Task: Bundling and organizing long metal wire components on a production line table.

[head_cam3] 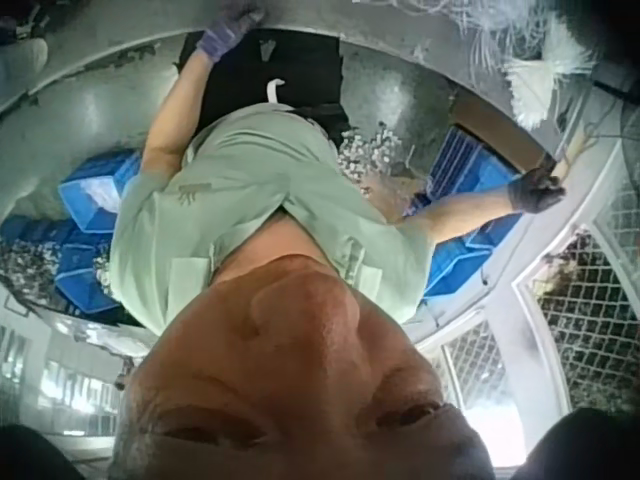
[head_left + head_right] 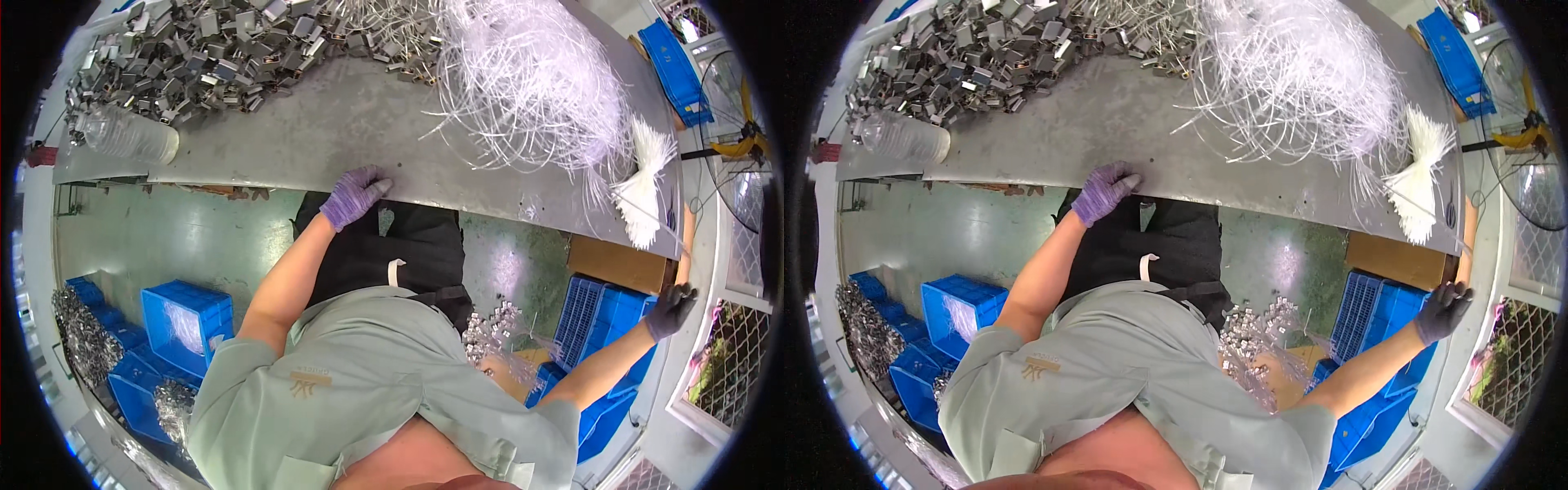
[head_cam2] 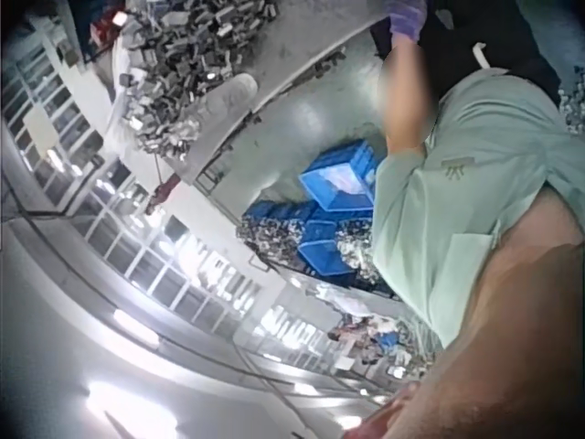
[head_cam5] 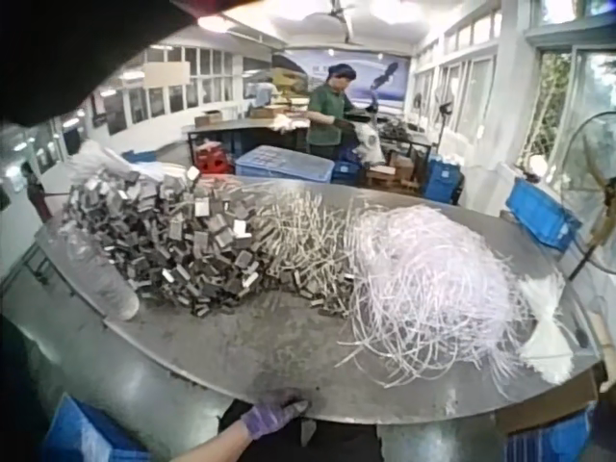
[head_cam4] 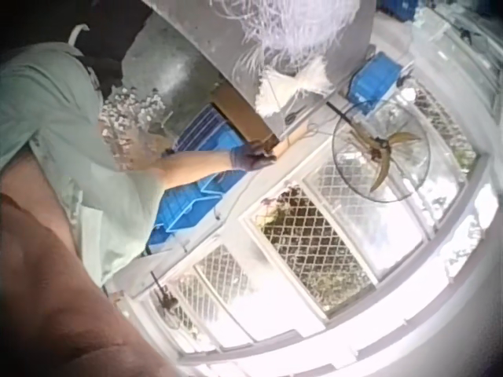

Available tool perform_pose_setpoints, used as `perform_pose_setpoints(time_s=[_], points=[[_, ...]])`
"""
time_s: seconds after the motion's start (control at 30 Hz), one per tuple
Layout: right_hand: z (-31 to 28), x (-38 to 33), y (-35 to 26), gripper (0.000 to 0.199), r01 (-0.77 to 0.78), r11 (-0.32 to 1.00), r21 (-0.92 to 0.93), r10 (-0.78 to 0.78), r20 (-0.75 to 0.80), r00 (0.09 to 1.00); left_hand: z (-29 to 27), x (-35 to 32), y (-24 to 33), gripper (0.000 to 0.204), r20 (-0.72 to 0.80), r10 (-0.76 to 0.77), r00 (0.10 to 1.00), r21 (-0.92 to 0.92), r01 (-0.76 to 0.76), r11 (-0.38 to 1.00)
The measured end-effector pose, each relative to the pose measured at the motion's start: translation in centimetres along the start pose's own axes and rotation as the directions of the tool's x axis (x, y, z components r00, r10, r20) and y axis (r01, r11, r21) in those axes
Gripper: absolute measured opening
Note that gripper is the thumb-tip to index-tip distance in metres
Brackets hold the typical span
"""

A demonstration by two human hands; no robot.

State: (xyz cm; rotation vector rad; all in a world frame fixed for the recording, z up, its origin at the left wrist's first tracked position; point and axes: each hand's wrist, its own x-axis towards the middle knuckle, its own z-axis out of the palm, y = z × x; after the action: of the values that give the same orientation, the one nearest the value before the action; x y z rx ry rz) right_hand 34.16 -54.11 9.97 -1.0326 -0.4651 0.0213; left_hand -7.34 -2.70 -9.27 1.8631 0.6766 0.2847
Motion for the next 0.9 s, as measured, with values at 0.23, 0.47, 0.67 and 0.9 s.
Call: perform_pose_setpoints(time_s=[0.23,0.47,0.67,0.9], points=[[13.1,5.9,4.5,0.023,-0.009,0.954,0.300,-0.089,0.311,0.946,-0.1,0.0,2.1,0.026,0.024,-0.113,0.993,-0.078,0.115,0.990],[21.1,2.5,13.0,0.040,-0.134,0.913,-0.386,0.231,0.218,0.948,-2.1,6.7,4.0,0.039,-0.146,0.145,0.979,0.178,-0.118,0.977],[21.1,-5.7,23.7,0.022,-0.400,0.740,-0.540,0.512,0.066,0.857,-2.5,17.6,8.6,0.061,-0.235,0.264,0.936,0.668,-0.042,0.743],[18.9,-10.5,30.1,0.030,-0.106,0.608,-0.787,0.358,0.152,0.921,-2.4,19.0,7.6,0.048,-0.142,0.196,0.970,0.795,-0.006,0.606]])
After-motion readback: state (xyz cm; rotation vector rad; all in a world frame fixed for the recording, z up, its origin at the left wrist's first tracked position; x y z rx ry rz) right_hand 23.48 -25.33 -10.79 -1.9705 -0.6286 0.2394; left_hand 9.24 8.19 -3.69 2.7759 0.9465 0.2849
